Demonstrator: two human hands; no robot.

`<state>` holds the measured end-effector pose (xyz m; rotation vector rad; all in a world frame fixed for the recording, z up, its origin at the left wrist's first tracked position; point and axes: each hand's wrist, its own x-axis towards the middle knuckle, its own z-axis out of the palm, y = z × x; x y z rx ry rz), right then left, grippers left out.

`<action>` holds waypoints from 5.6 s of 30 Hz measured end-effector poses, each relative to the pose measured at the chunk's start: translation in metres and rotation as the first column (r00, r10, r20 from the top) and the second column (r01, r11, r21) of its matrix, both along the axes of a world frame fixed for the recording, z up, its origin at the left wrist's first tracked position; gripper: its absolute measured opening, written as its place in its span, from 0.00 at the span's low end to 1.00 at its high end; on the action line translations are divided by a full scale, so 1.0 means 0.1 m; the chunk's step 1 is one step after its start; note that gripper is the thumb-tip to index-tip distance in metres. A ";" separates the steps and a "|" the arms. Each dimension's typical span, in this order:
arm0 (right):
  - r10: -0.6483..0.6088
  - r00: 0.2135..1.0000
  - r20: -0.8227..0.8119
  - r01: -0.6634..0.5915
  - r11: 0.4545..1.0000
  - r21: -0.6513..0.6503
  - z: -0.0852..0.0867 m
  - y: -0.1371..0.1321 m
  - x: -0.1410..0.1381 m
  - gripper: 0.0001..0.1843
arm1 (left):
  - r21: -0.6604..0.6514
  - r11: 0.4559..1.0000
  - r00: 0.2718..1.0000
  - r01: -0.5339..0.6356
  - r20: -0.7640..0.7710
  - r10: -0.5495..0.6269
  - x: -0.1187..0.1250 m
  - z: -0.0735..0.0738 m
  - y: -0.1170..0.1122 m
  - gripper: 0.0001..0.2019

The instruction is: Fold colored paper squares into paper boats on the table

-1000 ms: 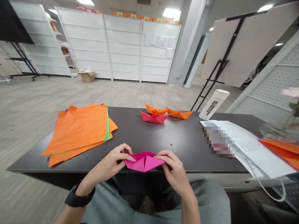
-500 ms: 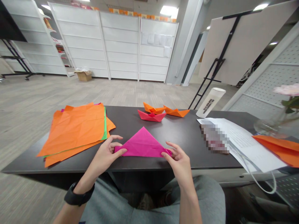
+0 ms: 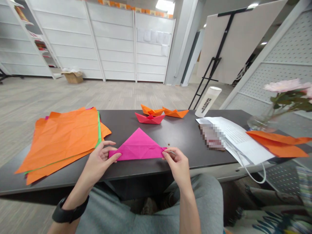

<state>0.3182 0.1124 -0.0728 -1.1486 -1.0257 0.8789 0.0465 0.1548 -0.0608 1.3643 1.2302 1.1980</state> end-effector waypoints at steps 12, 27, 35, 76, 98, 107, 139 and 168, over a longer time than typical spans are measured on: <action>0.005 0.978 0.209 -0.012 0.999 0.035 0.01 -0.01 0.03 0.10 | -0.020 0.999 0.999 -0.031 0.030 0.031 0.01 0.02 -0.02 0.27; -0.128 0.989 -0.068 0.127 0.992 -0.013 -0.01 0.03 0.00 0.18 | -0.037 0.999 0.998 0.019 0.057 -0.017 0.01 -0.01 0.00 0.25; 0.003 1.000 -0.014 -0.002 0.993 0.117 -0.01 0.00 0.04 0.10 | -0.036 0.999 0.999 0.017 0.041 -0.016 0.00 0.00 -0.02 0.26; 0.151 0.989 0.008 -0.151 0.988 -0.023 0.05 -0.02 0.17 0.07 | 0.042 0.999 1.000 0.002 0.016 -0.003 0.01 -0.05 -0.02 0.21; 0.194 0.963 -0.189 -0.205 0.978 -0.039 0.07 -0.04 0.16 0.27 | 0.051 0.999 1.000 0.000 0.017 -0.001 -0.02 -0.09 0.00 0.22; 0.227 0.973 0.050 -0.220 0.968 -0.119 0.08 0.00 0.17 0.11 | 0.027 1.000 0.999 -0.004 0.048 0.002 -0.03 -0.10 -0.01 0.21; 0.072 0.992 -0.103 -0.085 0.988 -0.126 0.07 0.03 0.04 0.21 | 0.030 0.999 0.997 0.013 0.076 -0.015 -0.02 -0.06 0.00 0.18; 0.029 0.990 -0.139 -0.044 0.994 -0.104 0.07 0.04 0.05 0.21 | 0.127 0.987 0.993 0.096 0.062 -0.105 -0.08 -0.10 0.05 0.10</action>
